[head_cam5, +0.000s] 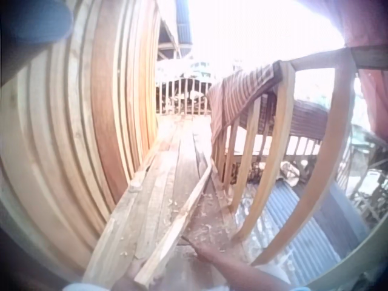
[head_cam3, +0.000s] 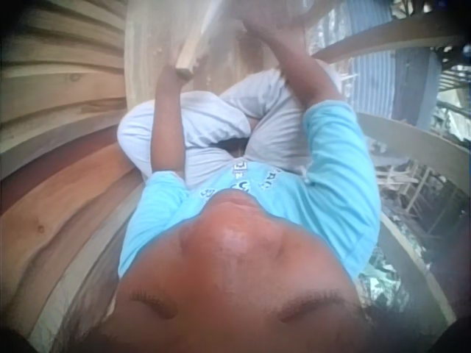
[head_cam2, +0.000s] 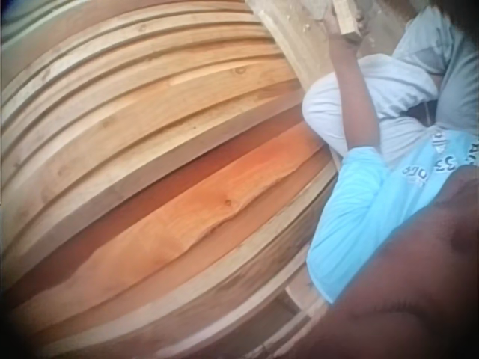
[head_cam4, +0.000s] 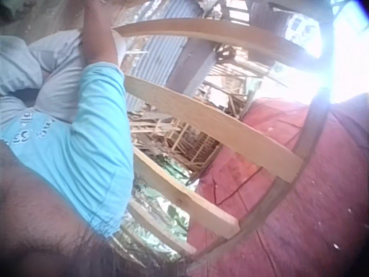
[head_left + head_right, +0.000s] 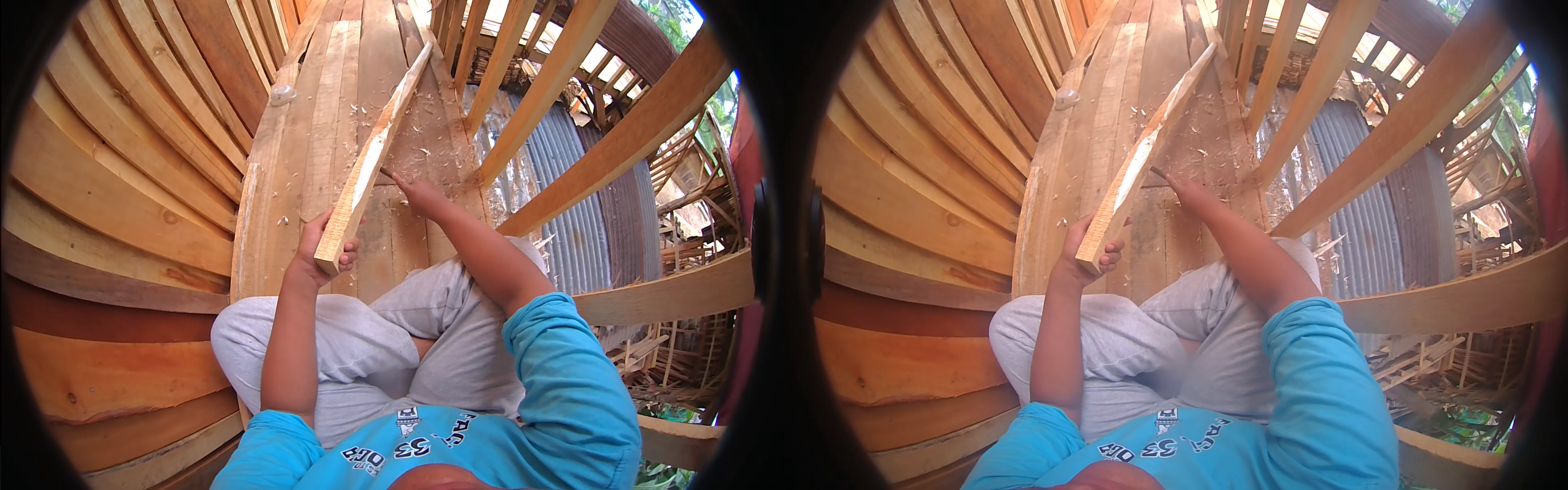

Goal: The person sits cross-legged and uses a knife to shave thin strips from a rectangular wooden plank, rotating the plank to work different sides. Wood shavings accumulate on the floor as the plank is gradually thinned.

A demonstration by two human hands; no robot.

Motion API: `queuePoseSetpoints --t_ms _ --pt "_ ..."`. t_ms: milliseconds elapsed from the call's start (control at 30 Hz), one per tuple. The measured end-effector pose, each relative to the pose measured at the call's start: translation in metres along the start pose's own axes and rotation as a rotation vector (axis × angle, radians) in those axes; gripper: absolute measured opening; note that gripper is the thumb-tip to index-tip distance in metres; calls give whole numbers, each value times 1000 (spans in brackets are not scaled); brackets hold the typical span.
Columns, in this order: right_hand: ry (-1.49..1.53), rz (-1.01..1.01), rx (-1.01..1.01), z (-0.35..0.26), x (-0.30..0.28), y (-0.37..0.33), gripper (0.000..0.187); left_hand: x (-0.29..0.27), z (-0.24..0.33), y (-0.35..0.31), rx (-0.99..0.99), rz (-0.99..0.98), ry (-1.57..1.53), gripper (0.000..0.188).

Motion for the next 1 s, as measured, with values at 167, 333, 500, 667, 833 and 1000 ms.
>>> queuePoseSetpoints --t_ms 167,333,500,667,833,1000 --pt "-69 -69 466 64 14 -3 66 2 0 0 7 4 -2 59" --pt "-214 81 772 141 11 -39 69 18 -1 14 -24 -64 10 57" --pt "20 -157 417 -18 -21 -7 90 -5 3 0 18 -18 -29 56" --pt "3 -345 391 -3 8 -23 93 5 1 9 -4 -9 19 56" --pt "-216 -325 972 75 -5 -33 81 0 1 10 15 15 38 56" --pt "-207 -289 439 41 1 -39 86 3 2 8 7 20 51 54"
Point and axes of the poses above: each hand's wrist, its own y-axis towards the middle knuckle, its own x-axis out of the palm, z = x × y, the point moved 4 cm from there along y, towards the middle knuckle, and after that the axes turned 2 degrees about y, right-handed, at the moved point
